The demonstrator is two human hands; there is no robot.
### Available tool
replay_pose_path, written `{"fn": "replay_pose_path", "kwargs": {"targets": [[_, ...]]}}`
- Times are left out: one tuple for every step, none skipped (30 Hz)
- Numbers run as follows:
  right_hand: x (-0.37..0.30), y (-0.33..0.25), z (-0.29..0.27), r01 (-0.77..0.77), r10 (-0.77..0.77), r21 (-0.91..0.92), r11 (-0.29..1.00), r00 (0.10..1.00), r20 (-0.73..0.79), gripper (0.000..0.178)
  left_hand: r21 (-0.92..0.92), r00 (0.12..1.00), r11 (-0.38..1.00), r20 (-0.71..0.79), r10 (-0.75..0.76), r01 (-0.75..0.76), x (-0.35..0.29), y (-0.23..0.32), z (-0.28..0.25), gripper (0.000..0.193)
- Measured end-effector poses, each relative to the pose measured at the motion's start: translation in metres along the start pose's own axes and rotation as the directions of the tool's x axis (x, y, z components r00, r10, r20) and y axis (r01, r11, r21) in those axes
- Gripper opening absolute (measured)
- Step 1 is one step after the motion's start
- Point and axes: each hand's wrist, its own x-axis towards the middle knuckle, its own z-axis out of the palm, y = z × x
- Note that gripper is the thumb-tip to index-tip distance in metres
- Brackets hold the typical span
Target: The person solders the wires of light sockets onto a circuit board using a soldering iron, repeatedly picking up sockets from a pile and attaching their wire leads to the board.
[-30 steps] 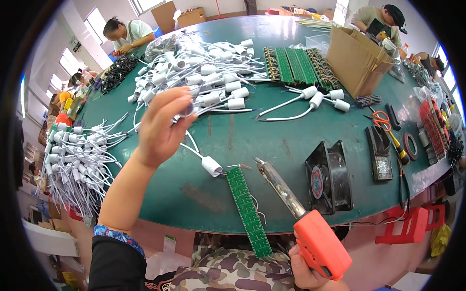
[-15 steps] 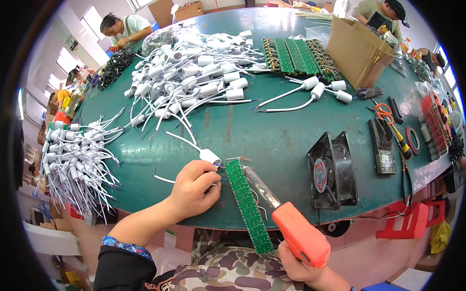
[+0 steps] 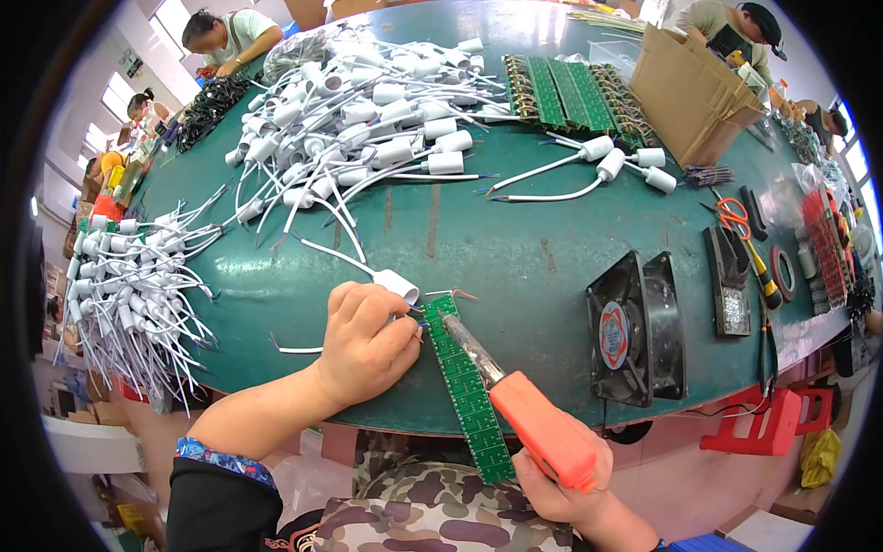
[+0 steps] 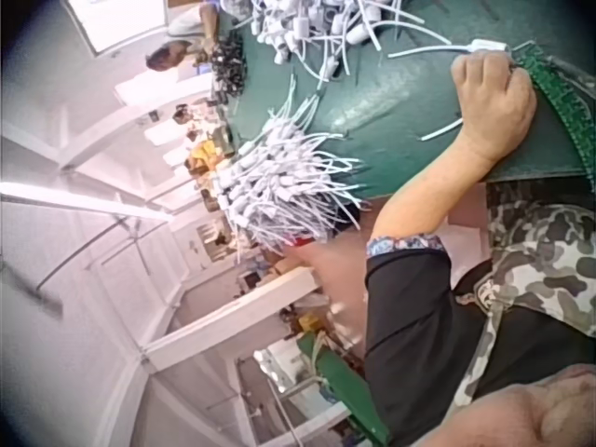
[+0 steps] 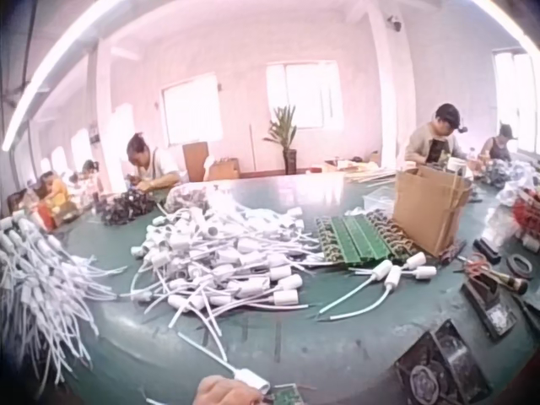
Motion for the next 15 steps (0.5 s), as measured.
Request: {"fn": "replay_pose_path", "kwargs": {"targets": [[0.0015, 0.0001, 0.0004, 0.042, -0.042, -0.03, 0.999, 0.999, -0.007, 0.039, 0.002, 1.0, 1.0, 0.001, 0.004, -0.004, -0.0001, -0.0002, 0.0002, 0.022], [0.0005, 0.0004, 0.0013, 0.04, -0.041, -0.031, 0.999, 0.999, -0.006, 0.039, 0.001, 1.0, 1.0, 0.001, 0.002, -0.002, -0.0001, -0.0004, 0.0003, 0.022], [-0.0016, 0.0013, 0.0027, 0.021, -0.023, -0.051, 0.998, 0.999, -0.033, 0.04, 0.0, 1.0, 1.0, 0.0, 0.004, -0.004, 0.0, -0.0005, 0.0003, 0.022], [-0.0031, 0.0028, 0.0034, 0.001, -0.005, -0.071, 0.998, 0.998, -0.062, 0.042, 0.0, 1.0, 1.0, 0.0, 0.006, -0.006, 0.0, -0.0003, 0.0007, 0.022], [-0.0032, 0.0048, 0.0038, 0.0, -0.004, -0.071, 0.997, 0.998, -0.061, 0.042, -0.001, 1.0, 1.0, 0.0, 0.004, -0.004, -0.0002, -0.0002, 0.001, 0.022], [-0.003, 0.0069, 0.004, 0.031, -0.035, -0.058, 0.998, 0.998, -0.061, 0.047, -0.002, 1.0, 1.0, -0.001, 0.005, -0.005, -0.0004, -0.0001, 0.0013, 0.022], [-0.0024, 0.0081, 0.0039, 0.064, -0.066, -0.045, 0.997, 0.996, -0.061, 0.053, -0.002, 1.0, 1.0, -0.002, 0.006, -0.006, -0.0005, -0.0001, 0.0013, 0.022], [-0.0017, 0.0082, 0.0035, 0.064, -0.066, -0.045, 0.997, 0.996, -0.06, 0.053, -0.002, 1.0, 1.0, -0.002, 0.004, -0.004, -0.0005, 0.0001, 0.0012, 0.022], [-0.0009, 0.0083, 0.0032, 0.071, -0.074, -0.054, 0.996, 0.996, -0.041, 0.055, -0.003, 1.0, 1.0, 0.0, 0.006, -0.006, -0.0005, 0.0002, 0.001, 0.022], [-0.0001, 0.0082, 0.0028, 0.079, -0.08, -0.064, 0.995, 0.997, -0.022, 0.057, -0.006, 1.0, 1.0, 0.002, 0.008, -0.008, -0.0005, 0.0003, 0.001, 0.023], [0.0004, 0.008, 0.0025, 0.079, -0.08, -0.065, 0.995, 0.997, -0.021, 0.057, -0.006, 1.0, 1.0, 0.001, 0.007, -0.007, -0.0005, 0.0003, 0.0011, 0.023], [0.0009, 0.0079, 0.0022, 0.07, -0.071, -0.059, 0.996, 0.997, -0.008, 0.057, -0.006, 1.0, 1.0, -0.003, 0.009, -0.009, -0.0005, 0.0004, 0.0012, 0.022], [0.0013, 0.0078, 0.002, 0.061, -0.061, -0.053, 0.997, 0.998, 0.004, 0.057, -0.006, 1.0, 1.0, -0.007, 0.011, -0.011, -0.0007, 0.0004, 0.0014, 0.022], [0.0026, 0.0074, 0.002, 0.06, -0.06, -0.054, 0.997, 0.998, 0.006, 0.057, -0.007, 1.0, 1.0, -0.008, 0.01, -0.01, -0.0009, 0.0003, 0.0015, 0.022], [0.0044, 0.0066, 0.0023, 0.075, -0.075, -0.061, 0.995, 0.997, 0.006, 0.057, -0.008, 1.0, 1.0, -0.003, 0.009, -0.009, -0.0012, 0.0002, 0.0014, 0.023]]}}
